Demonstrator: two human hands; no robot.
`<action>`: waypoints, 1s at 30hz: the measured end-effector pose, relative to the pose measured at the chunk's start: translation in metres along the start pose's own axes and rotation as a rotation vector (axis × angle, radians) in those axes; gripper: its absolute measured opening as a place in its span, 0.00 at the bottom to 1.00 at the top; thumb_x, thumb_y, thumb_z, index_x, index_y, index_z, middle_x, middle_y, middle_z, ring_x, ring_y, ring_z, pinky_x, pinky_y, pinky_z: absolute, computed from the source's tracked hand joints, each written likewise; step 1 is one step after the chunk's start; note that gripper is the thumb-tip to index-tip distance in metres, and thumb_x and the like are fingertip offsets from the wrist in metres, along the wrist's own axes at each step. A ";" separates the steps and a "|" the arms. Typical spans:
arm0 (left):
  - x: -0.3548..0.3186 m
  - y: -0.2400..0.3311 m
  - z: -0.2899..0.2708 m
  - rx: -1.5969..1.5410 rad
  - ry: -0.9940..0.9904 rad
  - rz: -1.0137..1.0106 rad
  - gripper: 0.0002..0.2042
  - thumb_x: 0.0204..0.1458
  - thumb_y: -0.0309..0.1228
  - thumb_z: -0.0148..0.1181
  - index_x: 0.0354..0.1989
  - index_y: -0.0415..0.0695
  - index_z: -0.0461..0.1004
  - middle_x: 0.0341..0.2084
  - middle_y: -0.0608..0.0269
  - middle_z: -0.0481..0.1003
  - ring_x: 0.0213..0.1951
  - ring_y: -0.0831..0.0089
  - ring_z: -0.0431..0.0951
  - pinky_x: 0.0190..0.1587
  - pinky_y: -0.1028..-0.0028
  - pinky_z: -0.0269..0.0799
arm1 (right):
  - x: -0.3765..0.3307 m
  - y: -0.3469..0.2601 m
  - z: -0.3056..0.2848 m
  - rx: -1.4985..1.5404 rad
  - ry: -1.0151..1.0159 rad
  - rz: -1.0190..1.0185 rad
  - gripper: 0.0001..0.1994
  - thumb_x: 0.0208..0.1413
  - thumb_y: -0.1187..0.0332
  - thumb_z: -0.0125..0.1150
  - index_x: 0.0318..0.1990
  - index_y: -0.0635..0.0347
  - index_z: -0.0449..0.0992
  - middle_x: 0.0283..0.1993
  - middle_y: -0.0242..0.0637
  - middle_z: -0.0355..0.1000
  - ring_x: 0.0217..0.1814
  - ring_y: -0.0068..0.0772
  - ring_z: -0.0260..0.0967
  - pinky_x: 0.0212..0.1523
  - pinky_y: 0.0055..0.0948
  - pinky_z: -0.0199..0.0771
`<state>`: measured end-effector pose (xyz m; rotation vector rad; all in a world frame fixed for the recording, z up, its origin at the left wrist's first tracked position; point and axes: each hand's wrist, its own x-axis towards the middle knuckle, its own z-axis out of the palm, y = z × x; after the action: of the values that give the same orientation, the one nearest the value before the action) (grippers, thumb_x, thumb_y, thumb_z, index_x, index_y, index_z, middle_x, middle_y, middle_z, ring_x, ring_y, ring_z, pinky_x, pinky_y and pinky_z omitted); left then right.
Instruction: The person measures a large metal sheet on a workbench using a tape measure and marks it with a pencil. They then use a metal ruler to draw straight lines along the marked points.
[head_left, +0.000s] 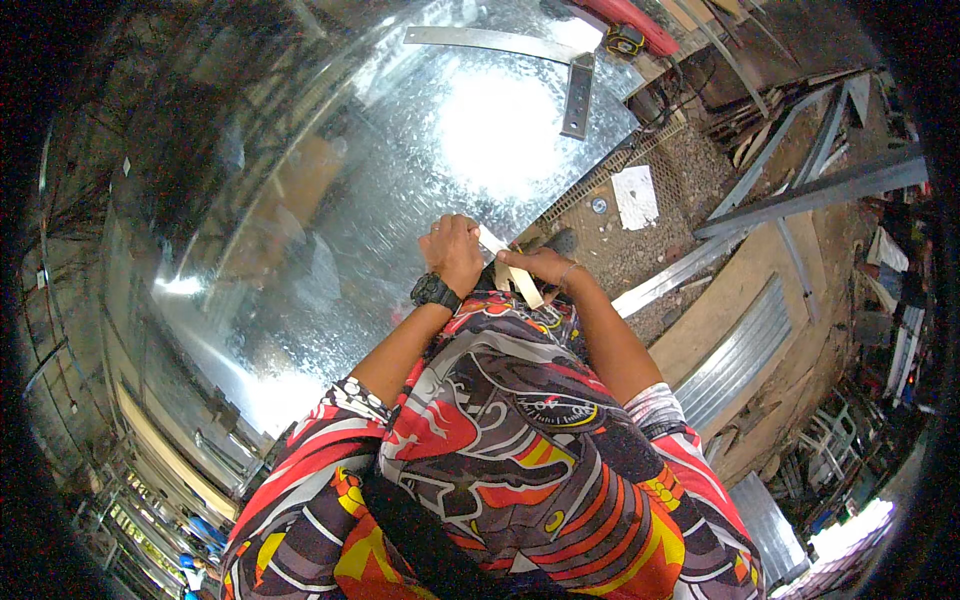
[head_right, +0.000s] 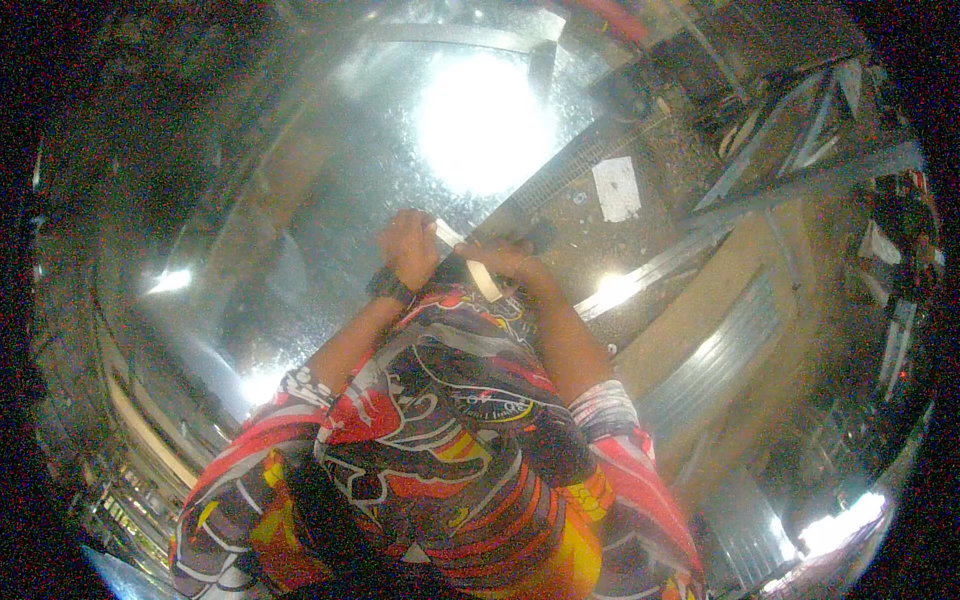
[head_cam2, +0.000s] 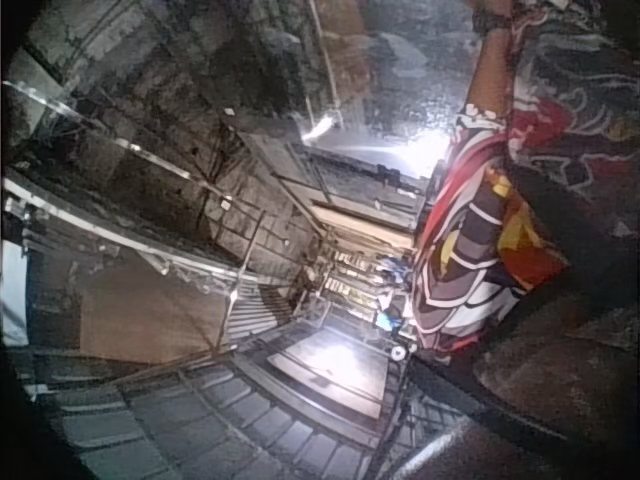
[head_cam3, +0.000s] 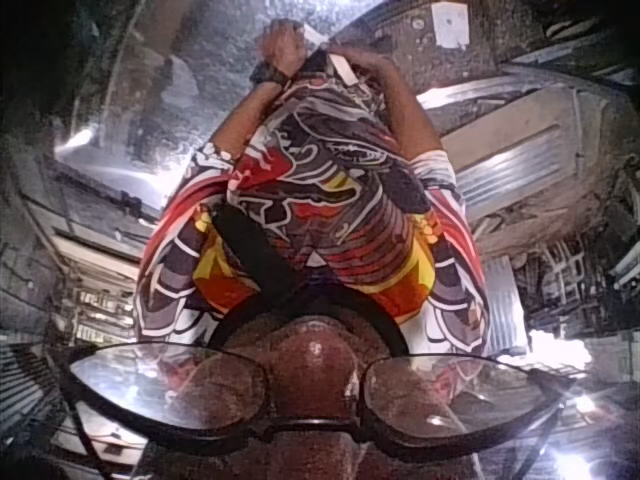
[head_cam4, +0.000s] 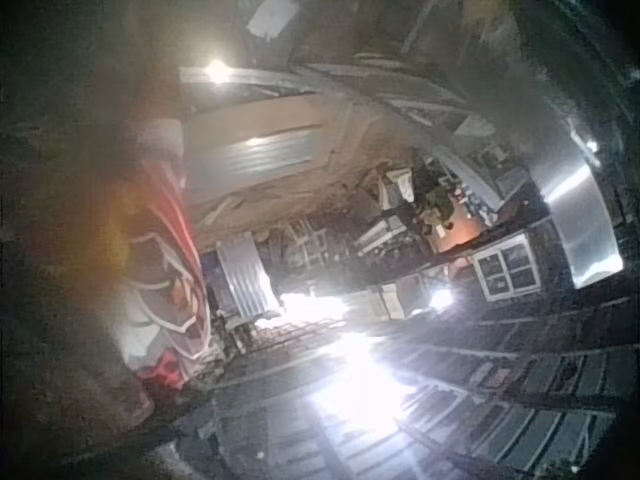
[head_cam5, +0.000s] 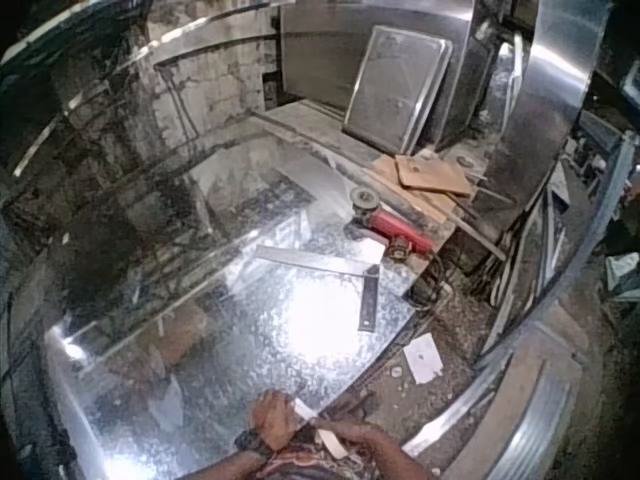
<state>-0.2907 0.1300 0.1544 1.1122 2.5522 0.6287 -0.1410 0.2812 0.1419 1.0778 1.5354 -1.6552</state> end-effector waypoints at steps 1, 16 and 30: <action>0.000 -0.001 0.002 0.008 0.000 -0.006 0.07 0.59 0.35 0.58 0.42 0.48 0.75 0.42 0.56 0.75 0.47 0.52 0.75 0.47 0.49 0.66 | -0.004 -0.004 -0.001 0.025 -0.019 -0.029 0.48 0.43 0.22 0.62 0.48 0.67 0.82 0.43 0.50 0.80 0.39 0.44 0.82 0.29 0.45 0.86; 0.002 0.009 -0.003 0.067 -0.083 -0.057 0.08 0.59 0.34 0.58 0.44 0.49 0.77 0.43 0.57 0.75 0.49 0.53 0.75 0.51 0.48 0.63 | -0.003 -0.003 -0.006 -0.030 -0.022 0.041 0.47 0.43 0.23 0.63 0.48 0.67 0.82 0.44 0.49 0.80 0.39 0.43 0.83 0.29 0.41 0.87; 0.015 -0.010 -0.004 -0.003 0.006 -0.086 0.13 0.60 0.33 0.57 0.52 0.45 0.75 0.50 0.55 0.76 0.58 0.53 0.73 0.56 0.46 0.63 | -0.014 -0.012 -0.005 0.048 -0.139 0.037 0.46 0.44 0.23 0.63 0.51 0.61 0.82 0.48 0.47 0.80 0.43 0.42 0.81 0.36 0.45 0.86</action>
<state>-0.3082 0.1338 0.1515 0.9945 2.5871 0.6152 -0.1444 0.2861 0.1601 0.9881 1.3851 -1.7120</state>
